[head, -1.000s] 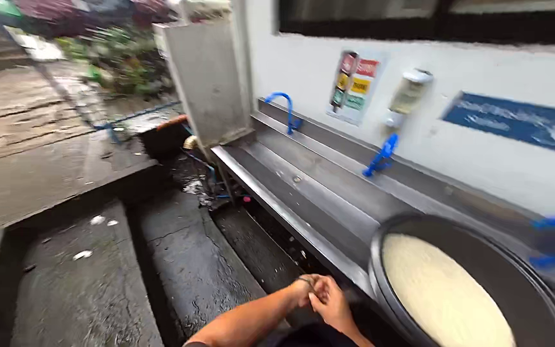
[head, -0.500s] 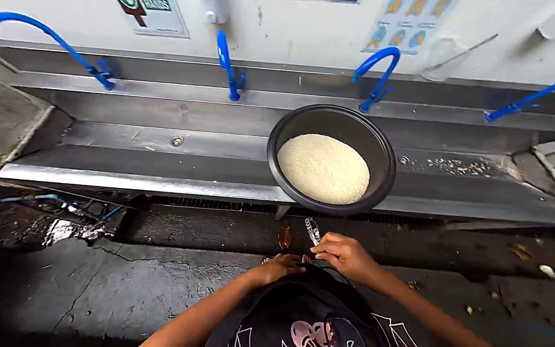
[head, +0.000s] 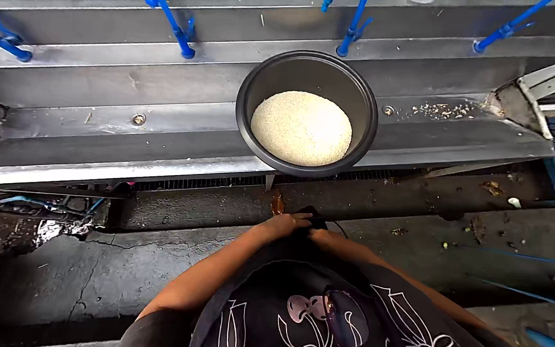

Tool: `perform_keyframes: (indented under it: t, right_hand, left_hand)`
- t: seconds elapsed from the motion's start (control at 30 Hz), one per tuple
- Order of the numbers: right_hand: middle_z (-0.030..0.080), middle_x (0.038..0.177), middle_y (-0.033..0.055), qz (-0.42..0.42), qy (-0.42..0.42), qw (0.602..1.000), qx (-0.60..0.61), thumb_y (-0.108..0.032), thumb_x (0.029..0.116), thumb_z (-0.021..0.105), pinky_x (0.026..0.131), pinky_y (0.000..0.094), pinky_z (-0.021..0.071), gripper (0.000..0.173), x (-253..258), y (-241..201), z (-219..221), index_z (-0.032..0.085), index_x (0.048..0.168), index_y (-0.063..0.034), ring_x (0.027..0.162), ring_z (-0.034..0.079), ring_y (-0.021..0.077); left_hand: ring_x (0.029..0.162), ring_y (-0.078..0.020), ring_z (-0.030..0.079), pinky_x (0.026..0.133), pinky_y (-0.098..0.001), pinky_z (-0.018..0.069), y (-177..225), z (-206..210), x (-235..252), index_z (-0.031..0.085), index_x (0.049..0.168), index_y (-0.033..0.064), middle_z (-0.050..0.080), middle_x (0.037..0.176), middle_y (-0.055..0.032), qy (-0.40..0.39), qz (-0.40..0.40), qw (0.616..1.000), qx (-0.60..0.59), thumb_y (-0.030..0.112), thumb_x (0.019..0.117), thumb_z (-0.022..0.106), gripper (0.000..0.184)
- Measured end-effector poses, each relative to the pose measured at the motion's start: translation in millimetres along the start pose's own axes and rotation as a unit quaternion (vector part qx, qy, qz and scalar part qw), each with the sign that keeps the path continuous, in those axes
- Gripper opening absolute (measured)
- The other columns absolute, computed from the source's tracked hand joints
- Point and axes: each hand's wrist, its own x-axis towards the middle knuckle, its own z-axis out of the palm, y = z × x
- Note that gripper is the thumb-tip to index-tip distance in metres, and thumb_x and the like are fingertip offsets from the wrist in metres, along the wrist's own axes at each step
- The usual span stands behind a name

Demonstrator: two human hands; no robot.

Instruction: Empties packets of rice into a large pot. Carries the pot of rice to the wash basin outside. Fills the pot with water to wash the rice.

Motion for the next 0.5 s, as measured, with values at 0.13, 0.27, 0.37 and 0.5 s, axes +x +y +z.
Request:
perform_keyframes:
  t: [0.13, 0.27, 0.37, 0.5]
  right_hand:
    - [0.069, 0.123, 0.0287, -0.056, -0.025, 0.998, 0.030, -0.002, 0.1017, 0.056, 0.107, 0.0577, 0.0466, 0.028, -15.9, 8.8, -57.9, 0.068, 0.126, 0.0079, 0.118, 0.066, 0.0433]
    - [0.075, 0.093, 0.0121, -0.025, 0.255, 0.941, 0.220, -0.014, 0.1021, 0.060, 0.074, 0.0362, 0.0636, 0.022, -47.3, 25.5, -167.6, 0.072, 0.108, 0.0034, 0.077, 0.073, 0.0170]
    - [0.072, 0.101, 0.0152, 0.002, 0.447, 0.865, 0.229, -0.012, 0.1042, 0.059, 0.074, 0.0384, 0.0622, 0.023, -20.7, 82.0, -272.9, 0.067, 0.117, 0.0045, 0.078, 0.072, 0.0198]
    - [0.049, 0.150, 0.0303, 0.134, 0.471, 0.870, 0.060, -0.013, 0.1068, 0.051, 0.110, 0.0606, 0.0446, 0.049, 40.3, 157.4, -412.7, 0.042, 0.152, 0.0040, 0.132, 0.055, 0.0459]
  left_hand:
    - [0.135, -0.0421, 0.057, 0.114, -0.0570, 0.0418, -9.7, 19.8, 9.5, 0.066, 0.132, -0.0055, 0.058, 0.145, -0.0249, 0.057, -0.039, 0.995, -0.072, -0.006, 0.1009, 0.050, 0.035]
    - [0.128, -0.0219, 0.060, 0.115, -0.0433, 0.0429, 6.5, 25.3, 7.5, 0.066, 0.133, 0.0017, 0.067, 0.134, -0.0154, 0.028, -0.124, 0.947, -0.294, 0.014, 0.1081, 0.046, 0.034]
    - [0.128, -0.0132, 0.060, 0.115, -0.0389, 0.0439, 20.9, 37.7, 9.0, 0.065, 0.137, 0.0072, 0.066, 0.138, -0.0075, 0.090, -0.144, 0.898, -0.406, 0.015, 0.1052, 0.050, 0.036]
    - [0.136, -0.0157, 0.056, 0.117, -0.0383, 0.0425, 30.9, 82.6, 7.8, 0.058, 0.144, 0.0042, 0.060, 0.147, -0.0075, 0.259, -0.175, 0.794, -0.522, 0.017, 0.1021, 0.048, 0.045]
